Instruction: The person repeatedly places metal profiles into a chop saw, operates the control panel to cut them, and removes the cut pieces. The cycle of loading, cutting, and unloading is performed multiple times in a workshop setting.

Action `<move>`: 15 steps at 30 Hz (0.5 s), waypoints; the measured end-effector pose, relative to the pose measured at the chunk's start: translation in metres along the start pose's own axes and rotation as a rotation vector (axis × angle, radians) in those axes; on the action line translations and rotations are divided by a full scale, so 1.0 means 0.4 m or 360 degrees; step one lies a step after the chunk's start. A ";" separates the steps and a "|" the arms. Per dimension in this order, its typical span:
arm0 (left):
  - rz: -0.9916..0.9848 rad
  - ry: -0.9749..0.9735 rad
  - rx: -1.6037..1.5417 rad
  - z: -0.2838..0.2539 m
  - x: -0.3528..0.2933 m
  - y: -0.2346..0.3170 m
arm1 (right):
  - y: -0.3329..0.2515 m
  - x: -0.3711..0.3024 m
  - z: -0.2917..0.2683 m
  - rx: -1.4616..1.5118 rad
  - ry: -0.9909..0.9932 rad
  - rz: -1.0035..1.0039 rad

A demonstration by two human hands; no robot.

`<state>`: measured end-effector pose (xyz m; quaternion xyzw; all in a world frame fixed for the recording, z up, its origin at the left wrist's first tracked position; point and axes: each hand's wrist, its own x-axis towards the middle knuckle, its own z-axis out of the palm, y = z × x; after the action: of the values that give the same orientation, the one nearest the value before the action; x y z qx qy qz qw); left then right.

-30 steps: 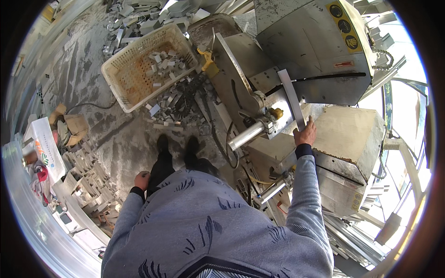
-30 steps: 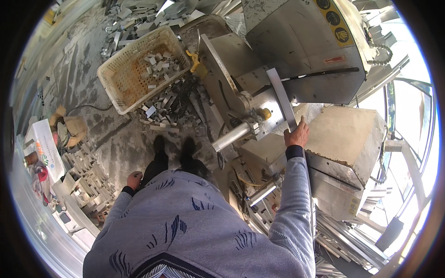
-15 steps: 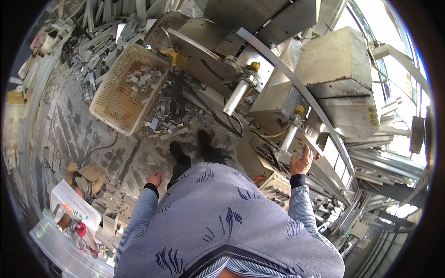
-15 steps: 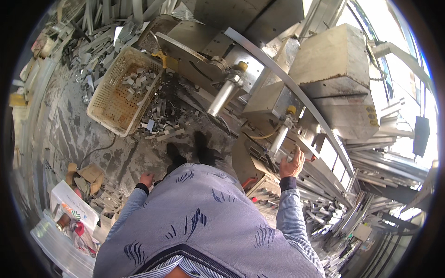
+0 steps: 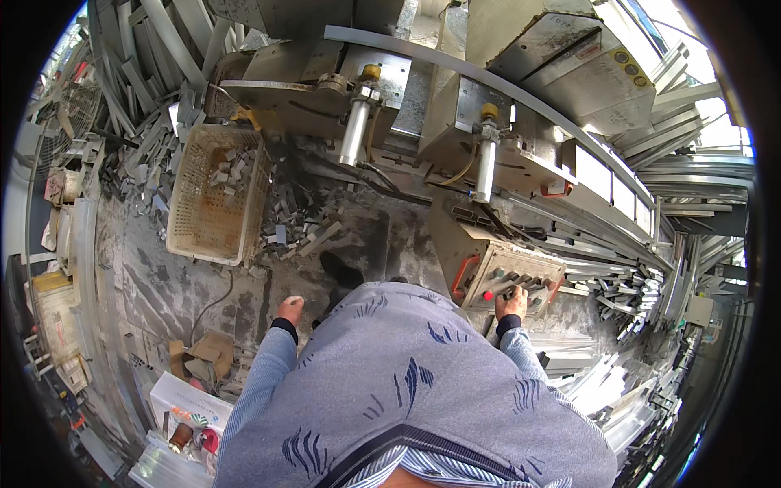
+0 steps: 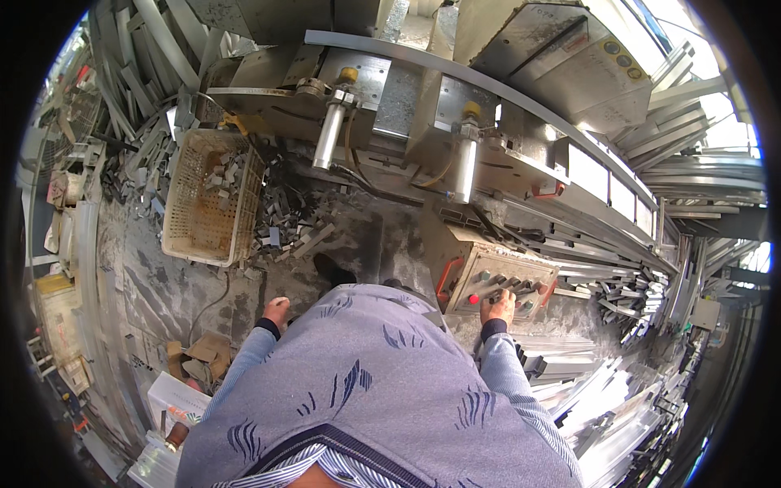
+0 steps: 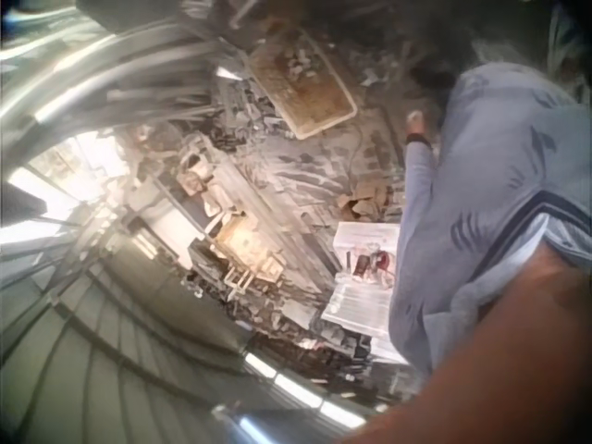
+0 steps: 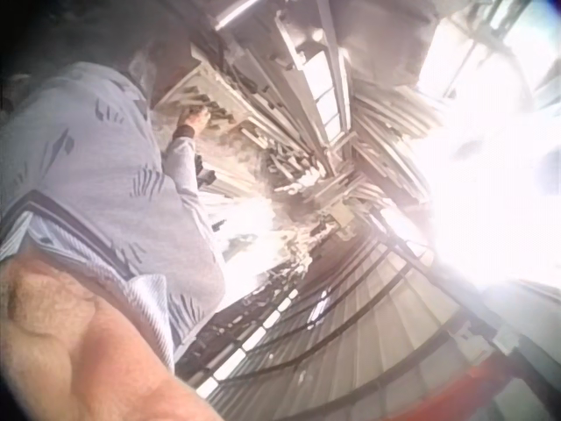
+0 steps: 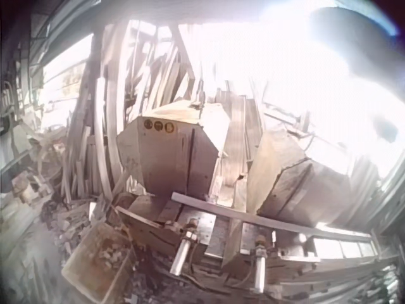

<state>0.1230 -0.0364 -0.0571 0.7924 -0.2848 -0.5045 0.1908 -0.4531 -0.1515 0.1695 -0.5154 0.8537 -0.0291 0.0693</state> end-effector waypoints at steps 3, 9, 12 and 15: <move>-0.0140 -0.0076 -0.0079 0.036 -0.051 0.051 | 0.010 -0.008 0.011 0.0035 0.0056 -0.0052; 0.0111 -0.0145 0.0215 0.097 -0.192 0.164 | 0.045 -0.040 -0.020 0.0102 0.0038 -0.0409; -0.0005 -0.0144 0.0092 0.146 -0.246 0.202 | 0.063 -0.033 -0.027 0.0211 0.0068 -0.0567; -0.0259 -0.0197 -0.0160 0.192 -0.292 0.208 | 0.093 -0.026 -0.028 0.0237 0.0106 -0.0683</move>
<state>-0.0068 -0.0258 0.0405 0.7698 -0.2051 -0.5799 0.1708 -0.4825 -0.1252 0.1768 -0.6774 0.7217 -0.1231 0.0713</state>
